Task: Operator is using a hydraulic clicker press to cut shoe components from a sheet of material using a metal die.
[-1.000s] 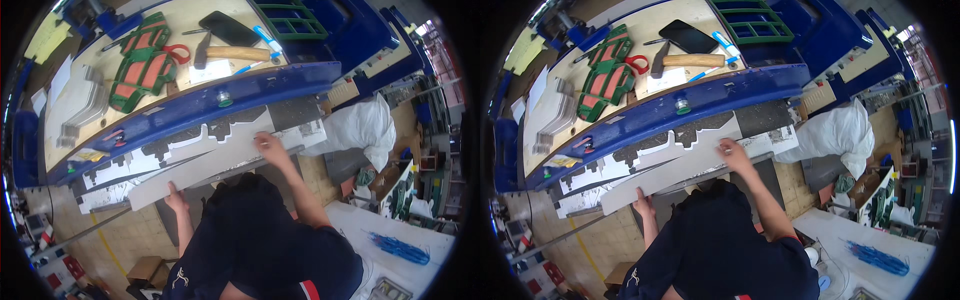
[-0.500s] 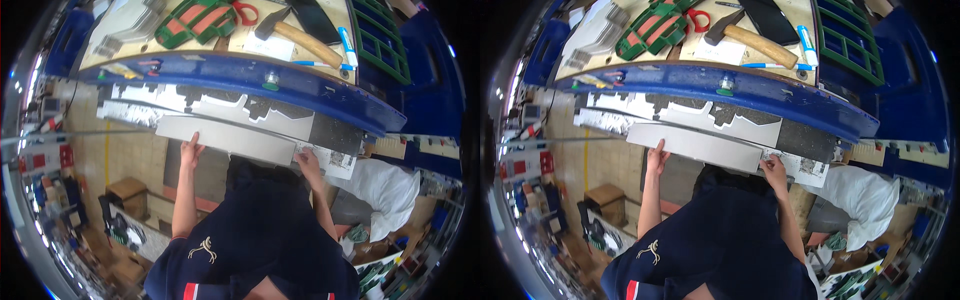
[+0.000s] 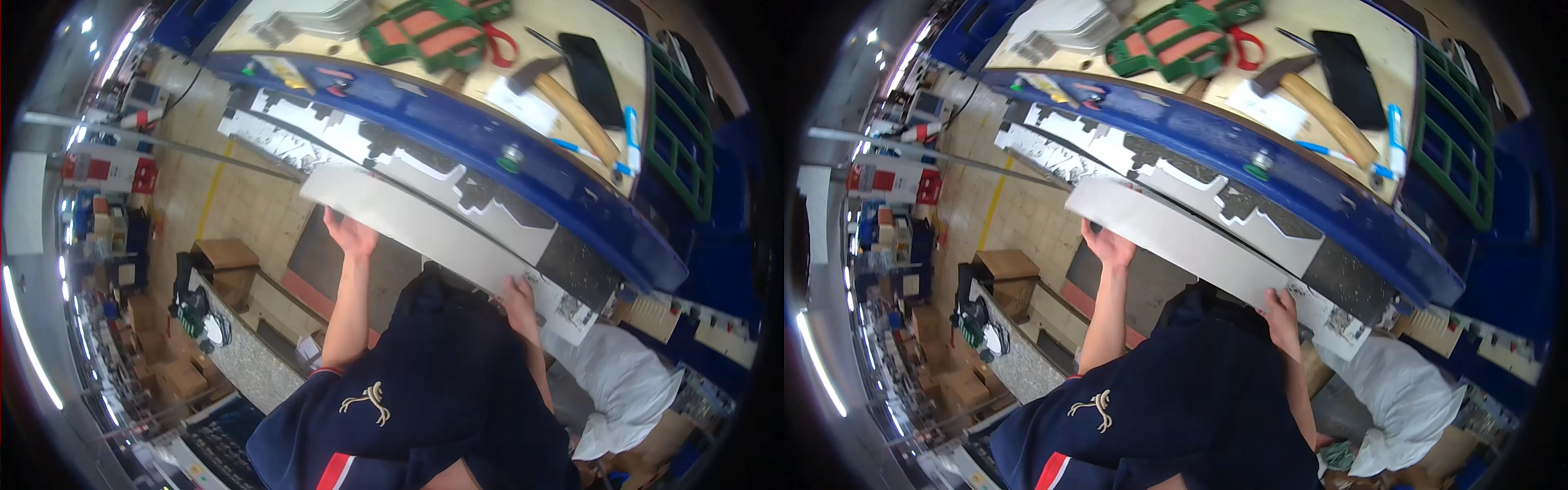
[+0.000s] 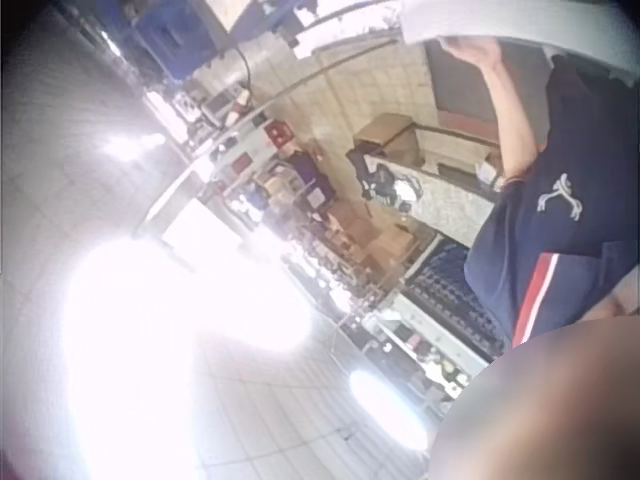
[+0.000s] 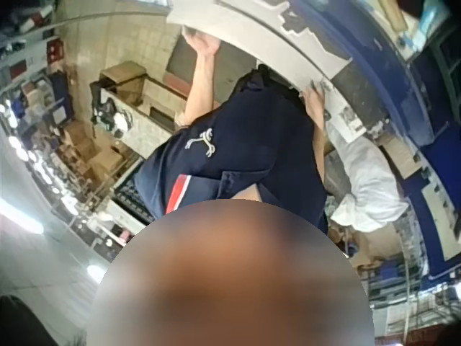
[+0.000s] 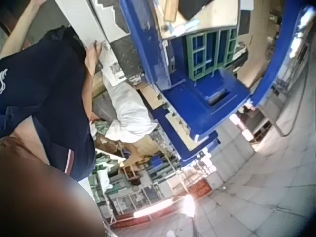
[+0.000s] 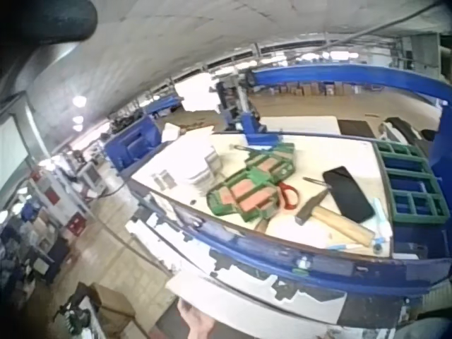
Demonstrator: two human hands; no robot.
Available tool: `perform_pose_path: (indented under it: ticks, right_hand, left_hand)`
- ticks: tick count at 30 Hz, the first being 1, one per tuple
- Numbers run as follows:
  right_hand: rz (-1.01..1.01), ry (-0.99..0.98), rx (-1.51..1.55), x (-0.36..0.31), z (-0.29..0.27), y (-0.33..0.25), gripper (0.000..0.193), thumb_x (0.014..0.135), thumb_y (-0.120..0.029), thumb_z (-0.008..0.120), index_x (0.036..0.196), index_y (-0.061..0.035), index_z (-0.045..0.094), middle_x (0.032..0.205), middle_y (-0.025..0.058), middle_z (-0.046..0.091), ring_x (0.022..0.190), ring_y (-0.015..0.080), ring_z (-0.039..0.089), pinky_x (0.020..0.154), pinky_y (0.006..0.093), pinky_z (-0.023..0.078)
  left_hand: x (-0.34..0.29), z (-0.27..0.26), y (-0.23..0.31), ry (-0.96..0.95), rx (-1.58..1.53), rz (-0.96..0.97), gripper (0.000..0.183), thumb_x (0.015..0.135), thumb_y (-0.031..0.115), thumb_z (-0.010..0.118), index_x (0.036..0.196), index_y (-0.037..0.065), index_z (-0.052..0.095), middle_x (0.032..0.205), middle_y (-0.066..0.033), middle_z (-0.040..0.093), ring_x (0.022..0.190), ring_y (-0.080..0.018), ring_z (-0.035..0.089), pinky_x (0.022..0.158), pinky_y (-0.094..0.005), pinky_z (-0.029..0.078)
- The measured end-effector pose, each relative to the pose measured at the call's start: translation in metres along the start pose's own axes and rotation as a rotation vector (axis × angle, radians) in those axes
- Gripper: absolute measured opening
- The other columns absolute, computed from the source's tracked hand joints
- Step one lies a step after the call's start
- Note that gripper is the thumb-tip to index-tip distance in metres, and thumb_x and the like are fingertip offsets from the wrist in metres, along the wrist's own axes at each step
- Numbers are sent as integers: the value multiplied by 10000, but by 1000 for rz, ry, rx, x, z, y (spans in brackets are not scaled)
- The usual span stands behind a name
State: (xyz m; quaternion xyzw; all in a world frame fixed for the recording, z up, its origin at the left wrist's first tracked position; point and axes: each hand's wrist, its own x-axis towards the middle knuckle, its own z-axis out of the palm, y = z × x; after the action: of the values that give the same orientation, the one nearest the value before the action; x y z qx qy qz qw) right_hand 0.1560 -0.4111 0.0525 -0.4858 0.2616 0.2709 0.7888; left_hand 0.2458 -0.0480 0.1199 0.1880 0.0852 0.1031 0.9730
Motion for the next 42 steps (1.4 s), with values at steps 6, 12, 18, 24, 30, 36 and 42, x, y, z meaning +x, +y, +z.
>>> perform_pose_path:
  ticks: [6,12,18,24,30,36,42]
  right_hand:
    - [-20,98,-80,-10,-14,10,241,993,-238,519,1201,-118,534,1108,9,604,982,144,581,801,344,480]
    - [-30,68,-119,-6,-14,28,251,998,-256,510,1209,-123,535,1110,5,612,989,142,585,798,346,482]
    - [10,291,-70,-5,35,20,282,983,-281,545,1213,-118,539,1091,9,627,914,134,609,718,303,504]
    - [-32,399,-216,2,76,19,410,936,-352,617,1225,-75,526,1073,54,639,826,131,627,579,244,501]
    - [-102,482,-345,3,99,19,398,931,-321,629,1204,-43,546,987,69,658,765,124,635,543,229,504]
    - [-212,517,-566,18,70,33,275,931,-261,633,1071,-24,628,910,38,668,727,66,598,576,209,477]
    - [-131,474,-799,4,77,-22,122,855,-82,702,945,-2,684,815,1,581,815,92,547,802,246,438]
  left_hand:
    - [58,-64,56,43,-292,102,1008,735,694,611,1455,56,311,1474,-151,371,1351,-338,343,1118,-482,277]
    - [105,-72,83,53,-9,117,955,794,748,458,1403,17,368,1331,-235,493,1213,-429,472,1051,-534,361]
    - [111,-88,102,79,-138,20,706,776,649,547,1309,188,506,1209,-198,549,1202,-381,489,1032,-630,331]
    - [119,-98,116,-5,-119,27,549,740,431,624,1243,231,534,1195,-174,554,1210,-361,489,1050,-671,290]
    - [122,-109,146,139,118,0,637,771,330,570,1383,216,433,1299,-195,517,1242,-362,481,1069,-621,309]
    - [137,-143,212,297,1179,-258,460,914,165,553,1355,53,489,1104,-98,660,878,-160,653,757,-274,519]
    - [166,-122,275,15,1311,-324,249,850,-16,640,1085,65,632,951,-22,680,818,-112,644,743,-230,496]
